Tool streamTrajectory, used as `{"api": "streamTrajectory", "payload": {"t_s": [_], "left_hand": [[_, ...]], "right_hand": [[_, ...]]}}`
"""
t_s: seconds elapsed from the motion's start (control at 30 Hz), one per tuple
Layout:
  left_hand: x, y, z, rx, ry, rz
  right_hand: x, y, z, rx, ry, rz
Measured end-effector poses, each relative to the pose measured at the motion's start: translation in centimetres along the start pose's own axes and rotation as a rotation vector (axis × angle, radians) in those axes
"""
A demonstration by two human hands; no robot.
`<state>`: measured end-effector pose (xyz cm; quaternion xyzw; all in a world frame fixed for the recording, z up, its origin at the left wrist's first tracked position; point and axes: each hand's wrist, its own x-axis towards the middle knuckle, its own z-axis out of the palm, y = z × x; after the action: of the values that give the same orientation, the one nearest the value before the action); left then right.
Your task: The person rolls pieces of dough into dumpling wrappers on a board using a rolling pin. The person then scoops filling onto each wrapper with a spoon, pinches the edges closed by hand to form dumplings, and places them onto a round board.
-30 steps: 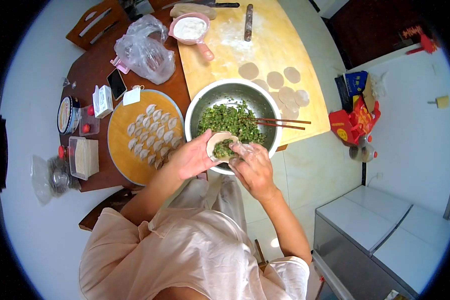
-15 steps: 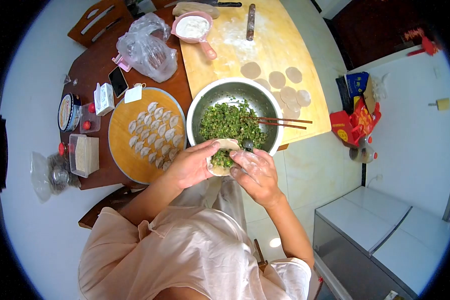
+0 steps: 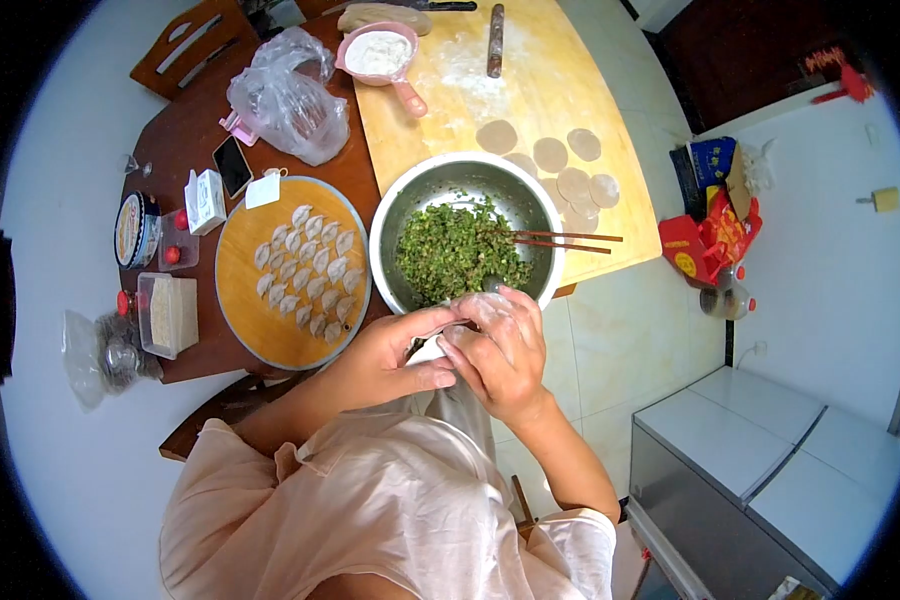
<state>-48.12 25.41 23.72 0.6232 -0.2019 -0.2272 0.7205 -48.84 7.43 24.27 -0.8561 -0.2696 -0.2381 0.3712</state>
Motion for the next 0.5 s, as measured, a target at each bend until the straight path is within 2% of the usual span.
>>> {"api": "streamTrajectory", "payload": {"t_s": [0.07, 0.17, 0.27, 0.37, 0.5], "left_hand": [[0.1, -0.2, -0.1, 0.053, -0.028, 0.021], [0.3, 1.0, -1.2, 0.073, -0.169, -0.053], [0.6, 1.2, -1.6, 0.14, -0.217, -0.124], [0.6, 1.1, -0.3, -0.055, 0.07, -0.029], [0.2, -0.4, -0.8, 0.029, 0.066, -0.007]], "right_hand": [[-0.2, -0.1, 0.1, -0.004, 0.021, -0.006], [0.1, -0.2, 0.0, -0.014, 0.018, -0.013], [0.3, -0.2, -0.4, -0.028, -0.037, -0.032], [0.8, -0.4, -0.6, 0.006, -0.067, 0.004], [1.6, -0.6, -0.8, 0.092, -0.059, 0.088]]}}
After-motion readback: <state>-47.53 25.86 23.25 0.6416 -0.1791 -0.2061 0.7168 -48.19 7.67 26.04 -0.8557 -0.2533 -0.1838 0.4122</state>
